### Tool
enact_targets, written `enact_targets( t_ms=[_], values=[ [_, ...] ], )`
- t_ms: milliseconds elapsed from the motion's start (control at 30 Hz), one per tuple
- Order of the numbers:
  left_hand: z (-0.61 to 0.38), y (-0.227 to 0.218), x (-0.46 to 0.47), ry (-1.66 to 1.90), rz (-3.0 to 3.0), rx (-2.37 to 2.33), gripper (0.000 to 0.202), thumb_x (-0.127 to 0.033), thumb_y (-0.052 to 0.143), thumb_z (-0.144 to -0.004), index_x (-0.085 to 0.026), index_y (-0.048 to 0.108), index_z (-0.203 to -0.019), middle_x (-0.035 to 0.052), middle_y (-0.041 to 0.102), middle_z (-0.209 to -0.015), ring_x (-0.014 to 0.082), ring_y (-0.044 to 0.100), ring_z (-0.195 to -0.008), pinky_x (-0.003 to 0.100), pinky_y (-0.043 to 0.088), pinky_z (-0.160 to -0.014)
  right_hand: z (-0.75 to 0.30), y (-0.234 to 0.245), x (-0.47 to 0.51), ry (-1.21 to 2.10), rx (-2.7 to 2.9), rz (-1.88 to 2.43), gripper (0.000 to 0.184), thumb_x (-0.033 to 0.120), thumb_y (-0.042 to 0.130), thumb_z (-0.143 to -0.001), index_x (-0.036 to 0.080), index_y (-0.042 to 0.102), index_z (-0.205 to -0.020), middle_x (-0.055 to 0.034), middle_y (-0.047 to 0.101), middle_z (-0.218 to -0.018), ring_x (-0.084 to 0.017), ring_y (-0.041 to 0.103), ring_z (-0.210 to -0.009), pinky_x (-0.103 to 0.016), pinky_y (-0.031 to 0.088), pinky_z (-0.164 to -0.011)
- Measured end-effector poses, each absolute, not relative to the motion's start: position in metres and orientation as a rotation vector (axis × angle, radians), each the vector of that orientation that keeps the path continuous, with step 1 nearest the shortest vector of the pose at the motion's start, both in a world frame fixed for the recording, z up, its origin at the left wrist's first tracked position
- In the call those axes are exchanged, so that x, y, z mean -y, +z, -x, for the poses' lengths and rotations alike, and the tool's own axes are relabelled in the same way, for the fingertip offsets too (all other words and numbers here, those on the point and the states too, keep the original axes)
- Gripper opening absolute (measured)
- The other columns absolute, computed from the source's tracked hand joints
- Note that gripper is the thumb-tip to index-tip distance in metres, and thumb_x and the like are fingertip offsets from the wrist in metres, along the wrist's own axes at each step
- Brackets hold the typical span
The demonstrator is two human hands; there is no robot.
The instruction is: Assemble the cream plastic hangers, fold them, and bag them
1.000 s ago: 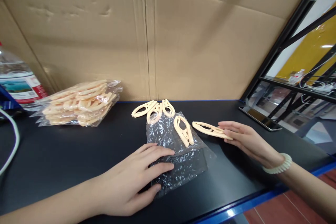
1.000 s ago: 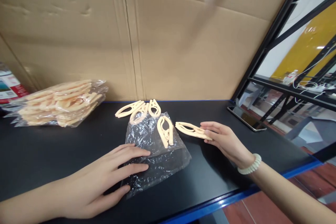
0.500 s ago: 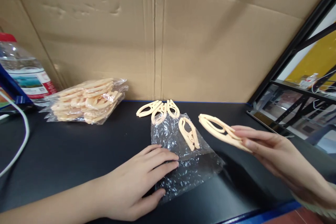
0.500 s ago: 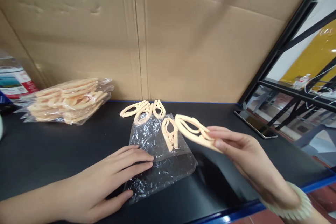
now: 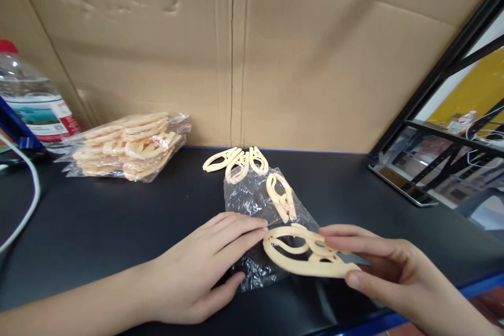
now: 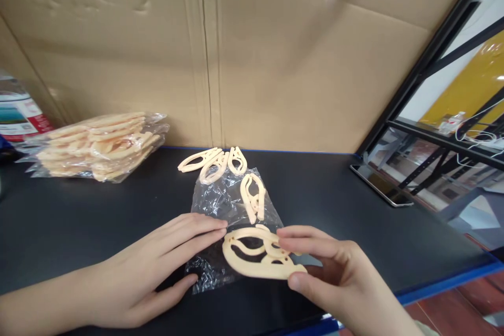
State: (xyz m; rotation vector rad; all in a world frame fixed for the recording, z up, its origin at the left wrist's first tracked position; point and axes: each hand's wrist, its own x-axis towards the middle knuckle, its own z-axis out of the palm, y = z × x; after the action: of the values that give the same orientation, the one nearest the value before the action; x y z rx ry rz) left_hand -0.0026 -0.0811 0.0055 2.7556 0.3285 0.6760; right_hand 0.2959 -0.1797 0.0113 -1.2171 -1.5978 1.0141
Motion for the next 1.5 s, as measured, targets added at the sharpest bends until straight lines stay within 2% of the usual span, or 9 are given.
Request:
enact_targets(
  t_ms=[233, 333, 467, 767, 900, 1133, 1267, 1367, 1500],
  values=[
    [0.002, 0.004, 0.082, 0.714, -2.746, -0.310, 0.064, -0.008, 0.047, -0.084, -0.022, 0.032, -0.144, 0.0125, 0.049, -0.140, 0.0279, 0.046, -0.128, 0.046, 0.043, -0.106, -0.259, 0.004, 0.171, 0.176, 2.183, 1.096, 0.037, 0.014, 0.060, -0.087, 0.022, 0.064, -0.122, -0.0106, 0.063, -0.127, -0.023, 0.064, -0.113, -0.029, 0.055, -0.093],
    [0.003, 0.005, 0.081, 0.658, -2.768, -0.268, 0.065, -0.007, 0.048, -0.083, -0.019, 0.029, -0.144, 0.0133, 0.048, -0.141, 0.0269, 0.043, -0.131, 0.046, 0.042, -0.107, -0.248, 0.008, 0.169, 0.021, 2.379, 1.003, 0.033, 0.011, 0.048, -0.091, 0.014, 0.063, -0.121, -0.0144, 0.061, -0.130, -0.020, 0.063, -0.113, -0.024, 0.053, -0.094],
    [0.005, 0.007, 0.079, 0.586, -2.805, -0.259, 0.066, -0.007, 0.048, -0.083, -0.017, 0.028, -0.144, 0.0143, 0.048, -0.141, 0.0261, 0.043, -0.131, 0.045, 0.041, -0.109, -0.239, 0.010, 0.165, -0.116, 2.486, 0.895, 0.032, 0.016, 0.038, -0.098, 0.009, 0.064, -0.117, -0.0147, 0.068, -0.115, -0.021, 0.067, -0.104, -0.026, 0.057, -0.089],
    [0.006, 0.009, 0.082, 0.646, -2.798, -0.300, 0.063, -0.007, 0.052, -0.079, -0.017, 0.036, -0.139, 0.0144, 0.053, -0.136, 0.0264, 0.050, -0.126, 0.043, 0.044, -0.106, -0.221, 0.015, 0.140, 0.020, 2.559, 0.890, 0.025, 0.014, 0.042, -0.098, 0.011, 0.066, -0.104, -0.0106, 0.068, -0.094, -0.019, 0.066, -0.088, -0.029, 0.058, -0.077],
    [0.006, 0.006, 0.082, 0.709, -2.778, -0.349, 0.064, -0.007, 0.053, -0.080, -0.016, 0.036, -0.141, 0.0154, 0.052, -0.138, 0.0271, 0.050, -0.126, 0.043, 0.045, -0.105, -0.218, 0.014, 0.128, 0.044, 2.545, 0.821, 0.023, 0.013, 0.042, -0.098, 0.010, 0.064, -0.106, -0.0104, 0.068, -0.097, -0.018, 0.065, -0.090, -0.029, 0.057, -0.080],
    [0.007, 0.002, 0.081, 0.712, -2.789, -0.366, 0.063, -0.008, 0.053, -0.082, -0.012, 0.034, -0.142, 0.0166, 0.050, -0.139, 0.0253, 0.045, -0.130, 0.042, 0.043, -0.108, -0.211, 0.006, 0.128, -0.181, 2.545, 0.711, 0.033, 0.009, 0.032, -0.098, 0.005, 0.063, -0.110, -0.0154, 0.069, -0.102, -0.022, 0.066, -0.097, -0.031, 0.057, -0.085],
    [0.007, 0.002, 0.082, 0.741, -2.785, -0.341, 0.065, -0.008, 0.053, -0.081, -0.013, 0.033, -0.143, 0.0162, 0.051, -0.138, 0.0260, 0.046, -0.129, 0.043, 0.044, -0.107, -0.212, 0.003, 0.128, -0.128, 2.656, 0.712, 0.039, 0.007, 0.037, -0.093, 0.001, 0.053, -0.128, -0.0191, 0.062, -0.121, -0.027, 0.055, -0.118, -0.039, 0.047, -0.103],
    [0.007, 0.003, 0.082, 0.733, -2.793, -0.375, 0.066, -0.008, 0.053, -0.080, -0.014, 0.033, -0.143, 0.0150, 0.051, -0.139, 0.0259, 0.045, -0.130, 0.044, 0.043, -0.108, -0.215, 0.007, 0.124, 0.071, 2.755, 0.791, 0.045, 0.014, 0.042, -0.094, 0.005, 0.044, -0.138, -0.0178, 0.053, -0.135, -0.026, 0.041, -0.133, -0.040, 0.036, -0.113],
    [0.006, 0.006, 0.081, 0.718, -2.846, -0.378, 0.065, -0.008, 0.054, -0.078, -0.010, 0.037, -0.141, 0.0153, 0.051, -0.139, 0.0262, 0.043, -0.131, 0.043, 0.043, -0.108, -0.219, 0.016, 0.119, 0.338, 2.808, 0.883, 0.056, 0.023, 0.051, -0.094, 0.011, 0.034, -0.145, -0.0155, 0.041, -0.146, -0.023, 0.031, -0.139, -0.041, 0.027, -0.118]
  ],
)
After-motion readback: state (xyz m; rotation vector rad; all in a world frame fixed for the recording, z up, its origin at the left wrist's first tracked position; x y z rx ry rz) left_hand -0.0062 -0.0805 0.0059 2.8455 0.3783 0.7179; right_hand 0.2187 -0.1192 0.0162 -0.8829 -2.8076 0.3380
